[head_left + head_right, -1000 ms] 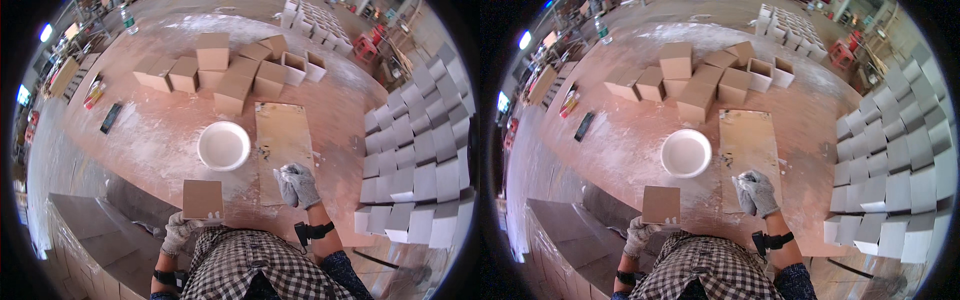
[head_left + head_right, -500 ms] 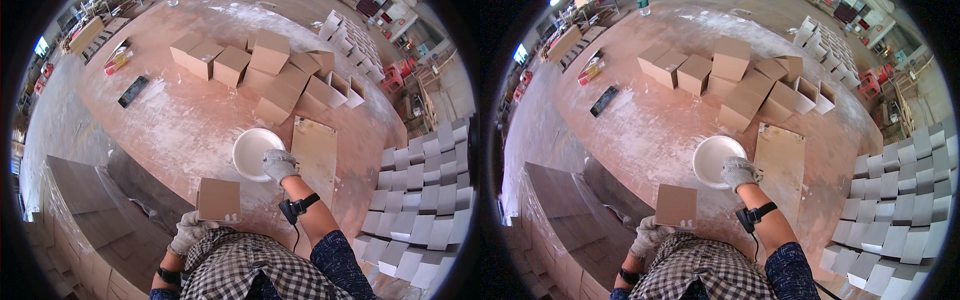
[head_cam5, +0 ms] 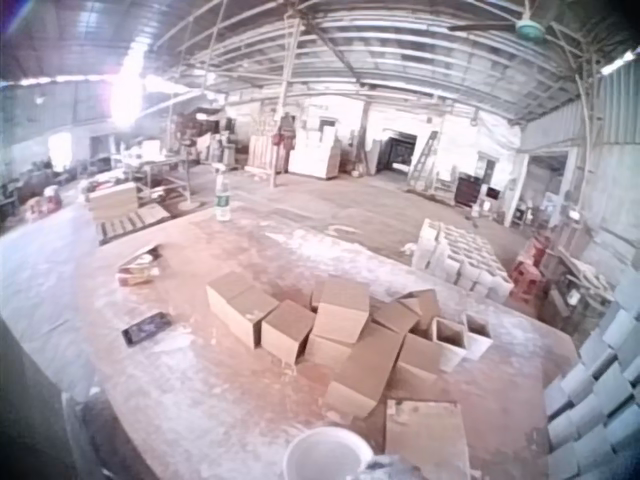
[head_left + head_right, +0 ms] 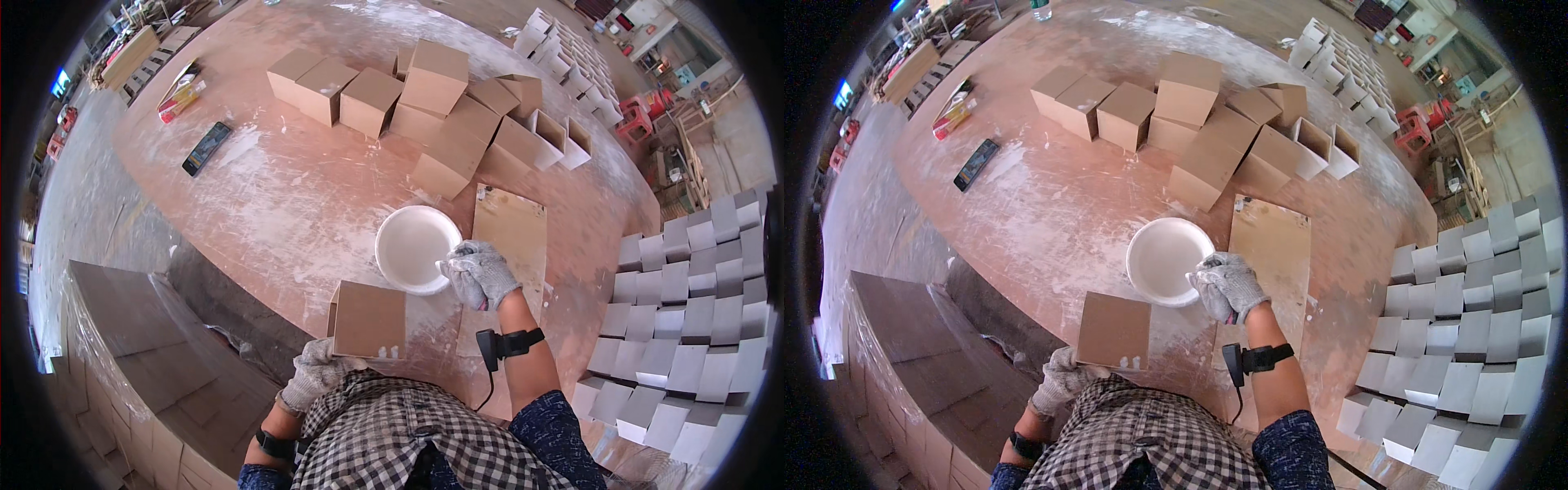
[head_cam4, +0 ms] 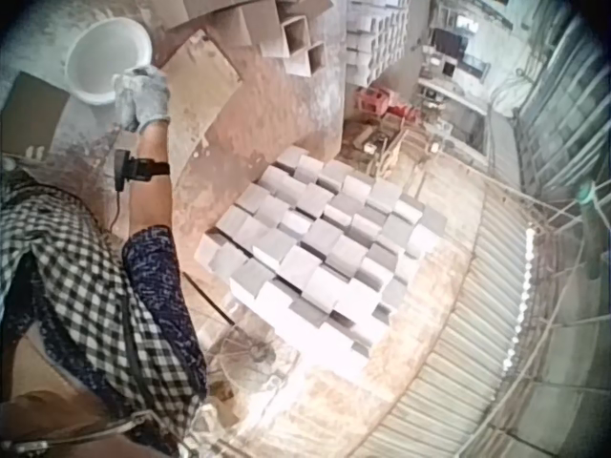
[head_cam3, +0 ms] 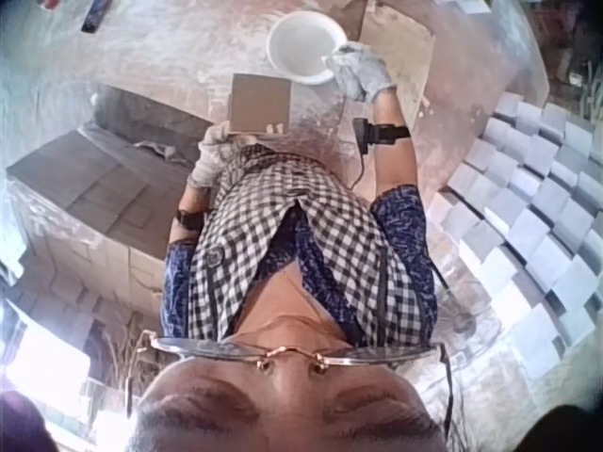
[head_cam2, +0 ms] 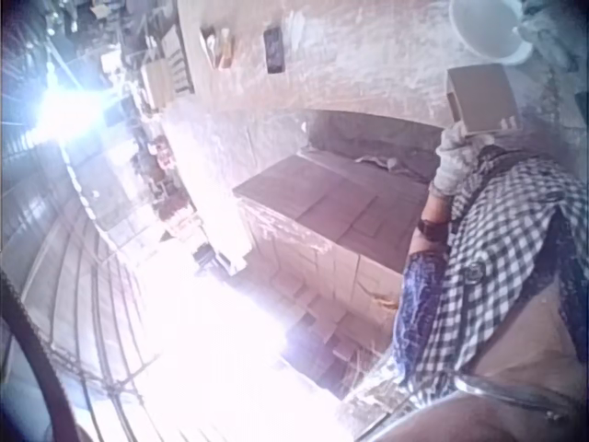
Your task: The recorder is applying a liquid adhesive or glue to the surfaces of small wooden or cardboard boxes in a manufacturing environment.
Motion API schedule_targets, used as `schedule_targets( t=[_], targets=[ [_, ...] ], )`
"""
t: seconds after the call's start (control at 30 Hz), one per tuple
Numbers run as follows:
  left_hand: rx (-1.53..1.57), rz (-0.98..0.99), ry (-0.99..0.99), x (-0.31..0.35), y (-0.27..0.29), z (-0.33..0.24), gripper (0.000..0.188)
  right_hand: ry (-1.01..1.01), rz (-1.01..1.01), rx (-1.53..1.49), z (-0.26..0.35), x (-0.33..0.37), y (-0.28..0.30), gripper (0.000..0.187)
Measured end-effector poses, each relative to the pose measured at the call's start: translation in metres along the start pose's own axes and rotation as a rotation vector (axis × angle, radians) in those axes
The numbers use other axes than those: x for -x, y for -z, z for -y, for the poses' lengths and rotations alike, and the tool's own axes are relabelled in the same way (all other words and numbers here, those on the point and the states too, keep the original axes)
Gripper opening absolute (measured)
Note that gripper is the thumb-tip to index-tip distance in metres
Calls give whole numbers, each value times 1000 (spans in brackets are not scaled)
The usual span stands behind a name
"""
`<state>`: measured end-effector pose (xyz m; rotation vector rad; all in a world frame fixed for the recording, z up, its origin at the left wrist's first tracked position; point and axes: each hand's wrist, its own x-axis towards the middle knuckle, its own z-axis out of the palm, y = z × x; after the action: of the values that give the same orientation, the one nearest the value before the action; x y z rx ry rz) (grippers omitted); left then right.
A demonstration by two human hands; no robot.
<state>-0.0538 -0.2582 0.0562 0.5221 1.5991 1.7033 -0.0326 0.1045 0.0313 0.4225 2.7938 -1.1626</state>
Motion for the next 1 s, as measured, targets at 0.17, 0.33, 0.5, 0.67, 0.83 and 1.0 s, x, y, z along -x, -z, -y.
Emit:
schedule_targets(
  t=[0.17, 0.33, 0.5, 0.67, 0.83, 1.0],
  targets=[
    [101, 6, 43, -3, -13, 3, 24, -206, 20, 294, 34, 13, -18, 22],
    [-91, 20, 16, -6, -19, 0, 24, -227, 124, 595, 43, 37, -10, 19],
    [55, 39, 54, -2, -26, 1, 24, -255, -22, 481, 49, 39, 12, 17],
    [142, 102, 103, -7, -39, 9, 19, -148, -117, 471, 22, 24, -15, 20],
    [-50, 151, 41, -15, -50, 13, 21, -218, -152, 400, 1, 69, -13, 21],
    [-95, 313, 20, -36, -78, 11, 27, -277, -546, -360, -55, 145, 15, 9]
  ],
)
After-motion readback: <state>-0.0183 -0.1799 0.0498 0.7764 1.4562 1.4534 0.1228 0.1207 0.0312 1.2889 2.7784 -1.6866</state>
